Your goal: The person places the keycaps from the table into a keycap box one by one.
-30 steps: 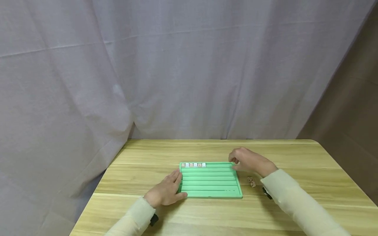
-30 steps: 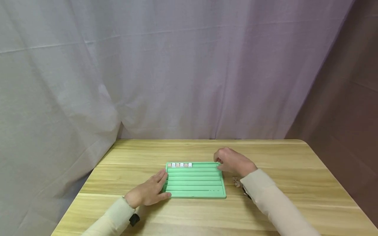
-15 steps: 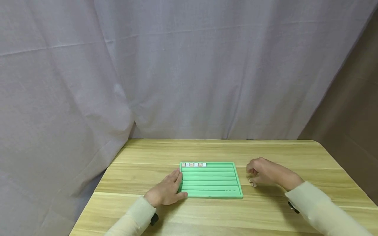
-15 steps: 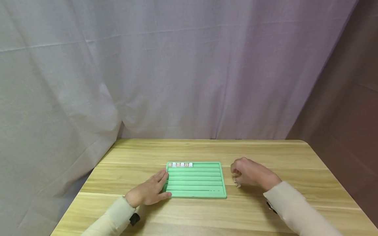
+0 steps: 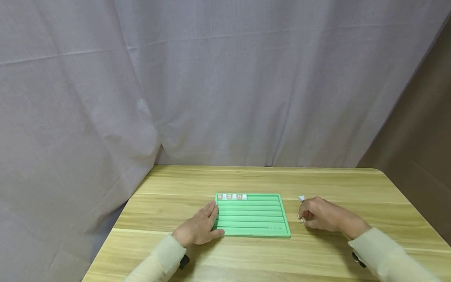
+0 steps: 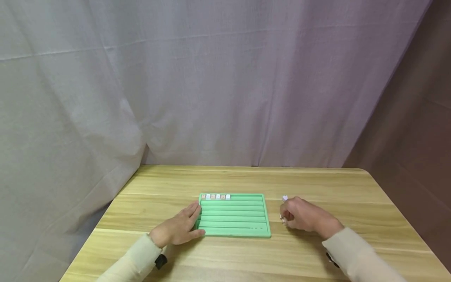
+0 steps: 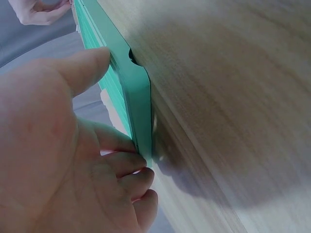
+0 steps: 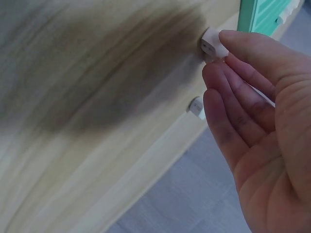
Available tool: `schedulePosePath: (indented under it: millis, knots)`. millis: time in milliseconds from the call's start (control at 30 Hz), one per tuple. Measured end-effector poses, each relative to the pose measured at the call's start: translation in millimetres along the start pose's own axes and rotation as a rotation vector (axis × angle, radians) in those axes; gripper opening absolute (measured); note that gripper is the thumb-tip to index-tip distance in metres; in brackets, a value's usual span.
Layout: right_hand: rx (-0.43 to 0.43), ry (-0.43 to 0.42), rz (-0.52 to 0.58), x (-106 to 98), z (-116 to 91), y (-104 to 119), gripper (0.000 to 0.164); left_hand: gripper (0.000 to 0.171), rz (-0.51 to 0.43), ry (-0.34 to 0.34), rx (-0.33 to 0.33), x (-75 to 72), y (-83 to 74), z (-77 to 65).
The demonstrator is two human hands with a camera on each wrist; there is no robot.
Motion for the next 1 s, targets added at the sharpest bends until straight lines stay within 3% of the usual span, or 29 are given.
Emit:
schedulePosePath:
  millis: [500,1000]
  knots:
    - [0.008,-0.013,-0.019,13,1,-1,0.026,0.089,0.007,0.007,-0.009,1.8,1.8,1.9]
    - [0.083,-0.035,-0.020,-3,17,6,0.023,0.088,-0.012,0.007,-0.004,0.9,1.4,0.2]
Point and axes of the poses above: each hand's wrist, its own z-axis towards the middle knuckle, its own x-axis out of the palm, y = z × x, the point moved 4 cm from there along z, towards the middle knuckle, and after that the axes turned 5 degrees about -z, right-handed, at the moved point
